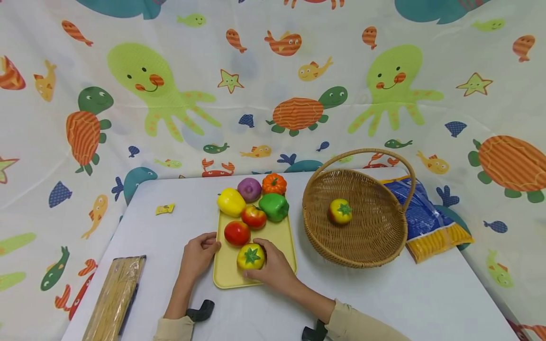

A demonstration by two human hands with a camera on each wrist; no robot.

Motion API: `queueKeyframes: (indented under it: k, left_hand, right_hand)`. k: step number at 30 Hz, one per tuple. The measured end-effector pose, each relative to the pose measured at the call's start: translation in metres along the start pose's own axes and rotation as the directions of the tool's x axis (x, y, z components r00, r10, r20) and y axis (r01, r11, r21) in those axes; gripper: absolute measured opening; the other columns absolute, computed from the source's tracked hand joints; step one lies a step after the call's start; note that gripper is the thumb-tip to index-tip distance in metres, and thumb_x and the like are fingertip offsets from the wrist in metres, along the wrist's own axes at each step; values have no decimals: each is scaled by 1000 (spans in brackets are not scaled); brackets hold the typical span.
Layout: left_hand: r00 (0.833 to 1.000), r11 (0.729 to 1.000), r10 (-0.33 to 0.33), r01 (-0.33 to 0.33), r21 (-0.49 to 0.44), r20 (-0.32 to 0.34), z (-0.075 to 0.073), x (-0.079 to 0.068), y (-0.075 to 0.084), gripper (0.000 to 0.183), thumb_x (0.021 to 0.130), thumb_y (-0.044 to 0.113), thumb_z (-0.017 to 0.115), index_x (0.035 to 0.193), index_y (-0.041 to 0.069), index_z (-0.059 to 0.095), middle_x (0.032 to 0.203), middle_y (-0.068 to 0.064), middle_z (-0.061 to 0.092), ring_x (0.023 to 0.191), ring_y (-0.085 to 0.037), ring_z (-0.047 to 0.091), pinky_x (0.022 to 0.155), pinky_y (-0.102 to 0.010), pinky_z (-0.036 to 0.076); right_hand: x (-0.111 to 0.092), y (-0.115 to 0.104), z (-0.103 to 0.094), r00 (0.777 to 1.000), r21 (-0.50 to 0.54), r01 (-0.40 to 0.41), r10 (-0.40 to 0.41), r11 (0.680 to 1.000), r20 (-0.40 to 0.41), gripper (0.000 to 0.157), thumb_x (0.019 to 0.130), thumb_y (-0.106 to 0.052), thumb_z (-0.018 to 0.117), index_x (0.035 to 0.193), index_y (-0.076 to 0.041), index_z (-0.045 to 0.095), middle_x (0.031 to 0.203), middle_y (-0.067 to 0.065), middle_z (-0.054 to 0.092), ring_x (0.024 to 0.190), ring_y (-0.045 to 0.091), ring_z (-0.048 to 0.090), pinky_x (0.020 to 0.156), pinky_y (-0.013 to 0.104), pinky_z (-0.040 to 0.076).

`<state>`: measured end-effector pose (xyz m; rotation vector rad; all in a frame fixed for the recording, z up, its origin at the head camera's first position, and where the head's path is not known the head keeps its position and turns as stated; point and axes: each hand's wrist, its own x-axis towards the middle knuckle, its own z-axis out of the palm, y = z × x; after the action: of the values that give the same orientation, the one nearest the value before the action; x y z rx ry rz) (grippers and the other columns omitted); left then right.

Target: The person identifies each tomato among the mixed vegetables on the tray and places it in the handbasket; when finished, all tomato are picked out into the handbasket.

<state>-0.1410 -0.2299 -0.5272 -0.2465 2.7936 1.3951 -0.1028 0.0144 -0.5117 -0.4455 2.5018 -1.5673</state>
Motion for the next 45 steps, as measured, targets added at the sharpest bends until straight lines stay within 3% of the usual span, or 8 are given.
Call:
queueKeyframes:
  k: [9,15,19,30,34,45]
  left_hand:
    - [1000,1000,0,0,2,3,0,-1,1,36,91,17,69,124,1,66,94,-5,68,82,-19,61,66,-23,50]
    - [1000,1000,-2,2,4,5,-1,0,1,36,92,18,69,124,2,67,94,-5,68,81,-18,61,66,-24,50]
    - [1000,1000,0,0,-6,7,-1,0,0,36,92,17,70,124,1,67,94,-5,68,81,-18,61,66,-23,51]
    - [1000,1000,-1,1,-2,5,-1,-1,2,36,92,18,69,124,1,66,93,-5,68,81,-19,61,67,-24,50]
    - [1000,1000,-8,8,-4,9,-1,-1,2,37,92,18,69,125,2,66,93,-5,67,81,-19,61,68,-24,50]
    - [1000,1000,-16,16,2,2,0,-2,0,37,92,19,69,125,2,66,93,-5,67,81,-19,60,68,-25,50]
  right_hand:
    - [-5,-10,-18,999,67,38,-39,997,20,81,74,-32,87,141,-10,48,131,-2,54,117,14,52,100,34,43]
    - [-9,-28,-46,996,153,67,-76,986,53,83,74,-29,88,144,-13,46,134,-5,51,117,13,52,100,31,43]
    - [-13,-41,-70,987,182,136,-149,974,65,81,76,-27,86,145,-12,45,135,-4,50,117,13,53,100,34,44]
    - [-21,-65,-154,957,-25,263,-257,965,134,79,76,-33,87,144,-20,48,137,-5,51,119,14,53,98,31,45]
    - [-20,-64,-185,948,-41,277,-266,960,173,78,77,-31,87,144,-25,48,138,-8,51,120,13,53,99,30,45]
    - [3,-49,-256,942,-68,262,-239,963,236,75,78,-22,86,144,-22,50,135,-4,54,117,19,55,98,36,46]
